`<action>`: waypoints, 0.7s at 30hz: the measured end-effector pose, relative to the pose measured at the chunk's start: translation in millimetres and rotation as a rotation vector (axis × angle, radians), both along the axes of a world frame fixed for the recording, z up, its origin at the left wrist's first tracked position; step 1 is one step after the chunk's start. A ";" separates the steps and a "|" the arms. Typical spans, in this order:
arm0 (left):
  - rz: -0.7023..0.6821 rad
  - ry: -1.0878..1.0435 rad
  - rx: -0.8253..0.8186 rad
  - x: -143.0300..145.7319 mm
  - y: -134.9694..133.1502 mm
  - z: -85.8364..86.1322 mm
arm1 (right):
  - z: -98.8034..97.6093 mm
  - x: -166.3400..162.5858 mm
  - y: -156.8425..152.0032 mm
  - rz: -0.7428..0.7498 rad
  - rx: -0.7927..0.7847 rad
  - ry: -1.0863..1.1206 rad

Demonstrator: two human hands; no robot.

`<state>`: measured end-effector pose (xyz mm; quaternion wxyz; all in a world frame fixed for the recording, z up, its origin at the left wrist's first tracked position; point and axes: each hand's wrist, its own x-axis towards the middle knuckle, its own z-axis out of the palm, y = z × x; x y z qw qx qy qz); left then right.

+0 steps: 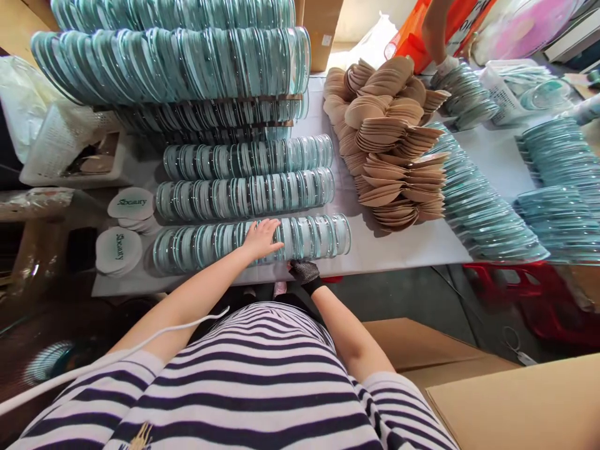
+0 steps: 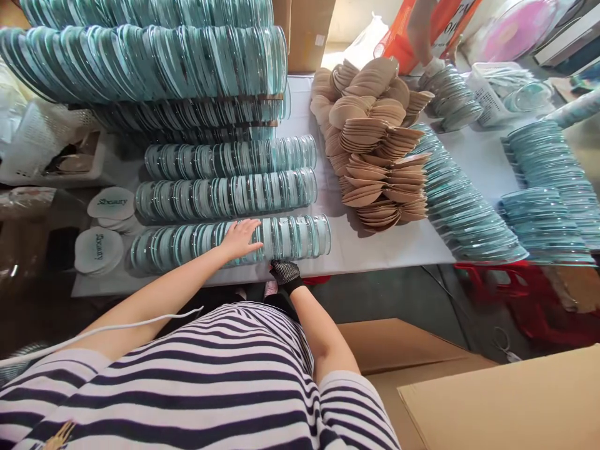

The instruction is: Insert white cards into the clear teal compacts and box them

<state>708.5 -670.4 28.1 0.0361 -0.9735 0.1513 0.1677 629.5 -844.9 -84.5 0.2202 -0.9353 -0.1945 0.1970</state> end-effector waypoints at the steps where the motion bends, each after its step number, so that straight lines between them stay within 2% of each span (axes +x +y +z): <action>1: 0.002 0.007 0.002 0.1 -0.6 1.0 | 3.7 3.8 -7.1 -0.034 0.019 -0.020; 4: -0.028 -0.008 -0.008 2.2 -9.3 2.3 | 27.6 33.3 -38.0 -0.175 0.034 -0.119; 7: -0.098 -0.028 -0.035 6.9 -27.8 -1.3 | 62.3 86.5 -62.0 -0.238 -0.046 -0.206; 9: -0.121 -0.005 -0.037 10.1 -40.3 -6.3 | 82.9 123.0 -63.2 -0.124 -0.135 -0.173; 11: -0.126 0.017 -0.029 12.3 -48.7 -11.9 | 97.2 150.5 -53.1 0.056 -0.221 -0.108; 13: -0.121 0.024 -0.025 13.5 -51.9 -16.1 | 105.1 165.7 -37.6 0.195 -0.272 -0.069; 15: -0.112 0.026 -0.026 14.1 -51.6 -18.0 | 108.7 170.2 -23.5 0.272 -0.294 -0.075; 18: -0.104 0.033 -0.020 14.9 -49.8 -17.9 | 110.3 167.3 -13.3 0.296 -0.327 -0.082; 21: -0.100 0.032 -0.027 15.6 -49.1 -17.4 | 109.0 162.8 -16.1 0.235 -0.312 -0.056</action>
